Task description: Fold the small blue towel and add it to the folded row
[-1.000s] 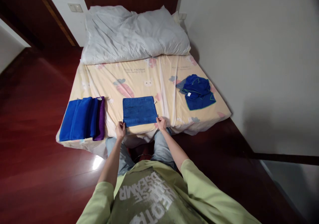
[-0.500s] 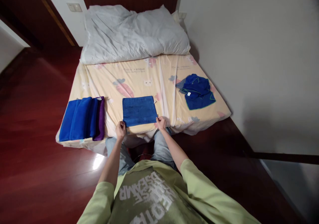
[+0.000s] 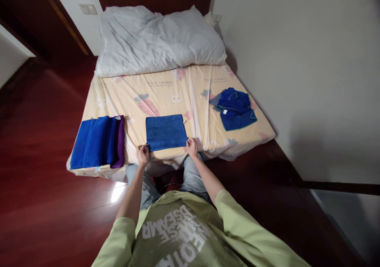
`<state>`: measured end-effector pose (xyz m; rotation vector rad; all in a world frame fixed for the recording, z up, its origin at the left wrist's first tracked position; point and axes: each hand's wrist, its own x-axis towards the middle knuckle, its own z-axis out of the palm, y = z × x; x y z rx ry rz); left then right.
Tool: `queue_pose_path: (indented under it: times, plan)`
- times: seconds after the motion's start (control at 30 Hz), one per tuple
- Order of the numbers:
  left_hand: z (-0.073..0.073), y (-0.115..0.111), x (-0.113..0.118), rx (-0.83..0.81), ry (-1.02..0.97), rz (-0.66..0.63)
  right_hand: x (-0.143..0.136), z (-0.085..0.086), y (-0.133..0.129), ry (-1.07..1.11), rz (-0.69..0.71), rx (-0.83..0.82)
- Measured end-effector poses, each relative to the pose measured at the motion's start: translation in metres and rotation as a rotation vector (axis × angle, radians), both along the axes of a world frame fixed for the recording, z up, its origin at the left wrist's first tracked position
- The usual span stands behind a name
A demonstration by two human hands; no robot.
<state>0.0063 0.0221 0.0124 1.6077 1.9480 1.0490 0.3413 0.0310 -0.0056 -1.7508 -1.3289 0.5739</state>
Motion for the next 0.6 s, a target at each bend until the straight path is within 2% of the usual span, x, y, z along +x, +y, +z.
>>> queue_pose_path:
  times: [0.13,0.27,0.6]
  plan:
    - [-0.006,0.002,-0.002,0.01,-0.001,-0.042,0.002,-0.001,-0.001,-0.013,0.089,0.092]
    - [-0.009,0.003,-0.002,0.01,0.011,-0.066,0.003,0.001,-0.002,-0.058,0.162,0.115]
    - [0.005,-0.004,0.002,0.046,0.066,-0.108,0.001,-0.004,-0.012,-0.147,0.252,0.088]
